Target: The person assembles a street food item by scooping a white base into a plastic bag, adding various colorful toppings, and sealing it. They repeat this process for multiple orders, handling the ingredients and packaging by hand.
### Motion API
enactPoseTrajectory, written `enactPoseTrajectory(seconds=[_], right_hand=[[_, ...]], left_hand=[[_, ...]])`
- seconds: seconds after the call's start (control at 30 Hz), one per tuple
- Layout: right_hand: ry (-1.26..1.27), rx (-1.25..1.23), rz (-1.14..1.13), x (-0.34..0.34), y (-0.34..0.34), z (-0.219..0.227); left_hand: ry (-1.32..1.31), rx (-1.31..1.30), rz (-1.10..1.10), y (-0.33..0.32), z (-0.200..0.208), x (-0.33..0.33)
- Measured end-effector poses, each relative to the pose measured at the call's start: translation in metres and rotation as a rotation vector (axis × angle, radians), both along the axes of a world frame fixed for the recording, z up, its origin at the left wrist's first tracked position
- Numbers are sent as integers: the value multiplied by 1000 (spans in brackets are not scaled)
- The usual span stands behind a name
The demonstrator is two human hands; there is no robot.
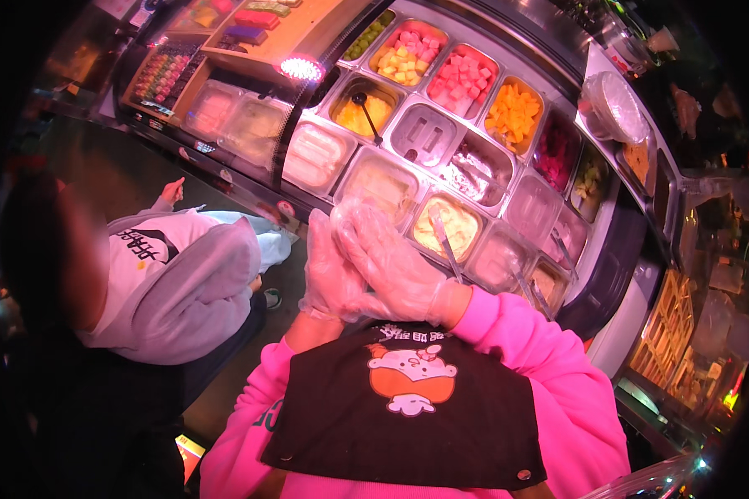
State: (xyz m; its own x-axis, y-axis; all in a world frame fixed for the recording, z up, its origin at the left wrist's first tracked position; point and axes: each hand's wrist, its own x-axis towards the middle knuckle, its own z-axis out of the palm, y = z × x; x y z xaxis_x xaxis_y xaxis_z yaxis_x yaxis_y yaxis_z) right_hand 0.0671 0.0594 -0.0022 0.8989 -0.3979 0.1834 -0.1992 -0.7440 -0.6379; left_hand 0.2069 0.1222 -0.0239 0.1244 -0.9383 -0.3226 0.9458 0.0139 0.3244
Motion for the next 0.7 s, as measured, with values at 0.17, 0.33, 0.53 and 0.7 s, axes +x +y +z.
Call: enactPoseTrajectory(seconds=[0.17, 0.33, 0.53, 0.7], right_hand=[[-333, 766, -57, -8, -15, 0], [-819, 1332, -368, -22, -17, -19], [-808, 1184, -906, -87, -30, -70], [272, 708, -1246, -133, -40, -111]], left_hand=[[26, 43, 23, -6, -3, 11], [-188, 20, -40, -21, -31, 8], [-122, 85, 22, -6, -44, 21], [105, 56, 35, 12, -29, 26]])
